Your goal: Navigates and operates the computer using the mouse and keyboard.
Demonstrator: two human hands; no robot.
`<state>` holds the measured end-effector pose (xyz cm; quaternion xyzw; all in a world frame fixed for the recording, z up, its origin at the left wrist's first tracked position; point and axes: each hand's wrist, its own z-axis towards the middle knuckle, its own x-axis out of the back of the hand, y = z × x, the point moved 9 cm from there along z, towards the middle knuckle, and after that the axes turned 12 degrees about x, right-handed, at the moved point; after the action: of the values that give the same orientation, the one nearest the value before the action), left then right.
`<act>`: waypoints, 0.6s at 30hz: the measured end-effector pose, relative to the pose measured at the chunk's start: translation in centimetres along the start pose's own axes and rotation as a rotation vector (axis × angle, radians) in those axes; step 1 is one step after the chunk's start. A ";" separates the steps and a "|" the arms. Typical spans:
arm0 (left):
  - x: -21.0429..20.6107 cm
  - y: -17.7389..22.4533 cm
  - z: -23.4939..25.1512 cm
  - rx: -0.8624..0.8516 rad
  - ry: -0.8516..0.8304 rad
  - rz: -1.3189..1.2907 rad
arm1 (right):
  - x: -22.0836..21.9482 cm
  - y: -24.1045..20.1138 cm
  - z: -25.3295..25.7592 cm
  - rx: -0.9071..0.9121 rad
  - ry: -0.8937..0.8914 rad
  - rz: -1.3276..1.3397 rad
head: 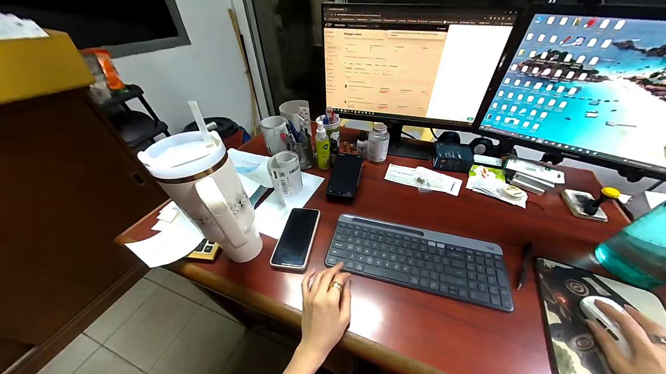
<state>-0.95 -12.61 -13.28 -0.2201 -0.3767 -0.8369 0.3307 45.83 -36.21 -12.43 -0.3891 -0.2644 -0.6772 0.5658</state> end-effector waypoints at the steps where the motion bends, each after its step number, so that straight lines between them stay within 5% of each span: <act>1: 0.0 0.0 0.0 -0.001 -0.002 -0.001 | -0.1 0.0 0.0 -0.001 -0.004 0.000; 18: 0.1 -0.1 0.0 0.002 0.002 -0.013 | 0.2 0.8 0.4 -0.109 0.001 0.034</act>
<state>-1.10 -12.61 -13.23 -0.2166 -0.3785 -0.8388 0.3260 46.63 -36.18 -12.13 -0.4234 -0.2199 -0.6813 0.5552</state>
